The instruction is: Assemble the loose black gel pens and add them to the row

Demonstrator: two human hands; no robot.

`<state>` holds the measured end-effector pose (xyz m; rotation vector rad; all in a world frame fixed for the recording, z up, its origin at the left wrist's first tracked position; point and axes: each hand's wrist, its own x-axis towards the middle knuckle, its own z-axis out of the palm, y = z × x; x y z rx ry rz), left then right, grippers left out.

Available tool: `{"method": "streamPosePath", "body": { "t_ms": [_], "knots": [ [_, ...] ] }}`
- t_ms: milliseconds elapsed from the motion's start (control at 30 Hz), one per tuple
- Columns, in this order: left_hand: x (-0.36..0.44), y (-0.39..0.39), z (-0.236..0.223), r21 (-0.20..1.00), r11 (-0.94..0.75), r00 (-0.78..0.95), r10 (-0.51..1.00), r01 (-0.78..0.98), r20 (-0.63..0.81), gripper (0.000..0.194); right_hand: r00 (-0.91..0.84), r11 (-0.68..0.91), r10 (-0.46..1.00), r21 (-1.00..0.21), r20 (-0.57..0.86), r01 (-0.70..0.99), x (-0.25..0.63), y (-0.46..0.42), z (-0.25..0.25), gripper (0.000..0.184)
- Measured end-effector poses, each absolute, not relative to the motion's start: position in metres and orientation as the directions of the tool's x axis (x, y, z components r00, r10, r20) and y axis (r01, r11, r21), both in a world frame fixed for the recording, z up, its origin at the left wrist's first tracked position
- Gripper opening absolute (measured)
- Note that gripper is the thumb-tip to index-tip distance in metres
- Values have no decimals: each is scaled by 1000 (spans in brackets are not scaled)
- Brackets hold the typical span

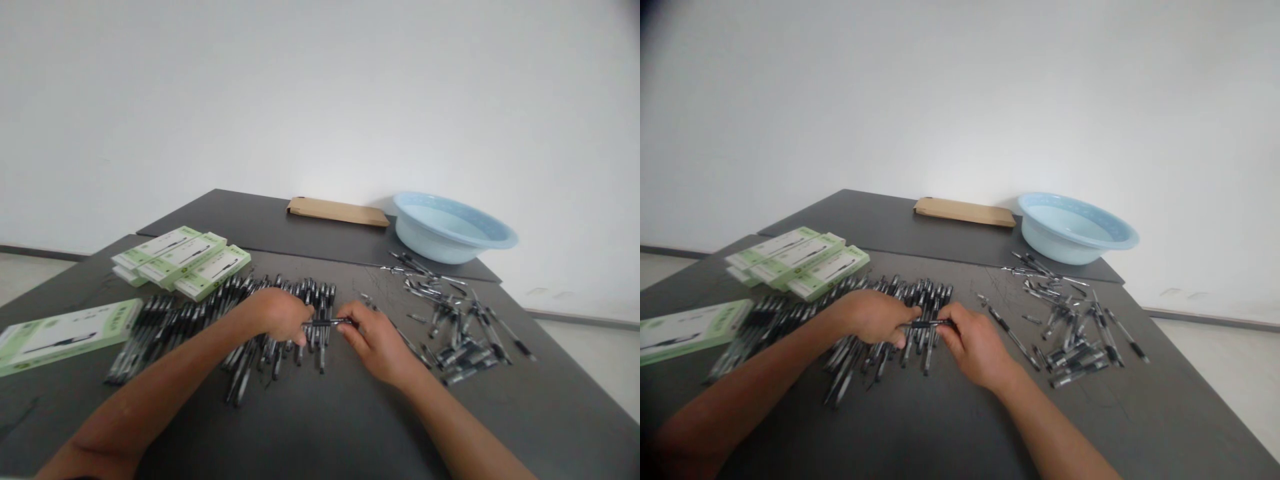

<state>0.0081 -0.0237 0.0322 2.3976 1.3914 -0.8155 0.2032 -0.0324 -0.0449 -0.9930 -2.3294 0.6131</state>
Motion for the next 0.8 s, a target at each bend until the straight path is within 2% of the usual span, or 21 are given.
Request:
{"method": "streamPosePath", "body": {
  "t_ms": [300,533,800],
  "knots": [
    [10,-29,41,-65,-523,387,703,850,-597,49,-603,640,737,-600,305,479,203,-36,-42,8],
    [9,-33,43,-76,-461,336,741,884,-582,56,-587,630,748,-612,310,479,203,-38,-40,8],
    [10,-39,46,-61,-463,360,758,884,-544,49,-596,653,730,-598,334,466,203,-42,-36,10]
  ]
}}
